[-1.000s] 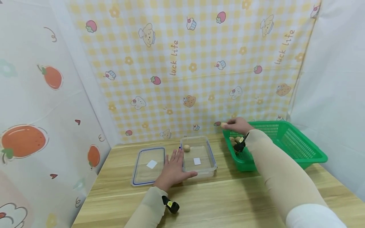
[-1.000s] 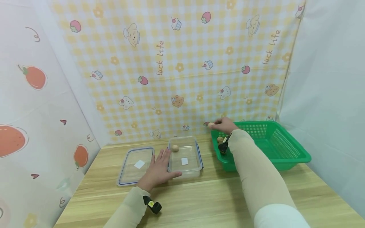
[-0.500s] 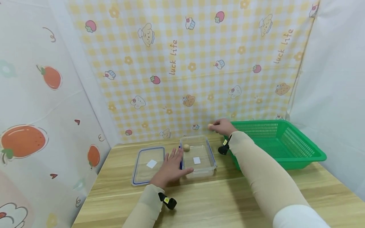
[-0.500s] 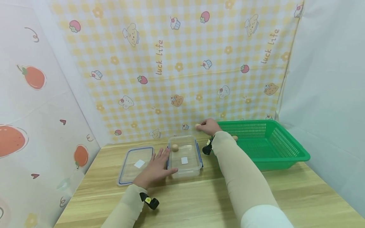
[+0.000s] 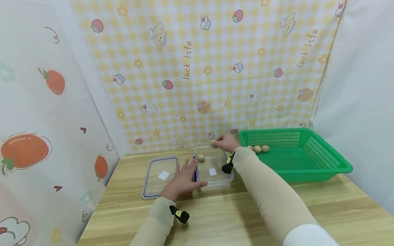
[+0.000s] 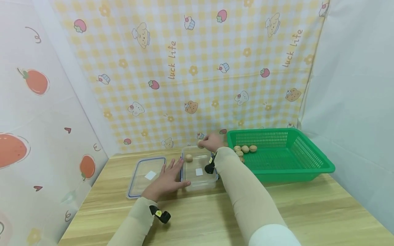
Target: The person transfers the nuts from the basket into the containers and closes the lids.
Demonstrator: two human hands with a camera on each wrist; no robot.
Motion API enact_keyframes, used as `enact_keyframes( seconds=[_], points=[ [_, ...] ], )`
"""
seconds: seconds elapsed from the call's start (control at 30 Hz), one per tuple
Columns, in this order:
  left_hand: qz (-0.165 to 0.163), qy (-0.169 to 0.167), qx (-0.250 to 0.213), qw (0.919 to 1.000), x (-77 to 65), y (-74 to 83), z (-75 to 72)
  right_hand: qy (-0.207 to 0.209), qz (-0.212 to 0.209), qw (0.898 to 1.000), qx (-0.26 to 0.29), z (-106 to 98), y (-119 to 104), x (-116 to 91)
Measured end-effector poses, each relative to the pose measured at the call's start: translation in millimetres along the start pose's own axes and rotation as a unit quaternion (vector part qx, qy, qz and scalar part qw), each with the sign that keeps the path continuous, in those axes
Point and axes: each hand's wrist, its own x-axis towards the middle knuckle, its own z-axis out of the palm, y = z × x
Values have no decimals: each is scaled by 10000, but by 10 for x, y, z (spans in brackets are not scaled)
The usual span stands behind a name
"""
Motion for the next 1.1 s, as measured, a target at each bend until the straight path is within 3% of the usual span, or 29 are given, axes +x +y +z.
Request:
enact_keyframes(
  seconds=[0.37,0.67,0.97,1.1],
  points=[
    [-16,36,43,10000,-8,-8,-4,189,88,9998,40,424,17,-11],
    [33,3,38,10000,-9,1,-10,50,247,9996,-81,689,61,-54],
    [81,21,102,9999,-8,-14,-14,-180,182,9996,66,817,21,-89],
    [105,-2,95,9999,-3,-8,-14,-88,225,9997,73,867,76,-74]
  ],
)
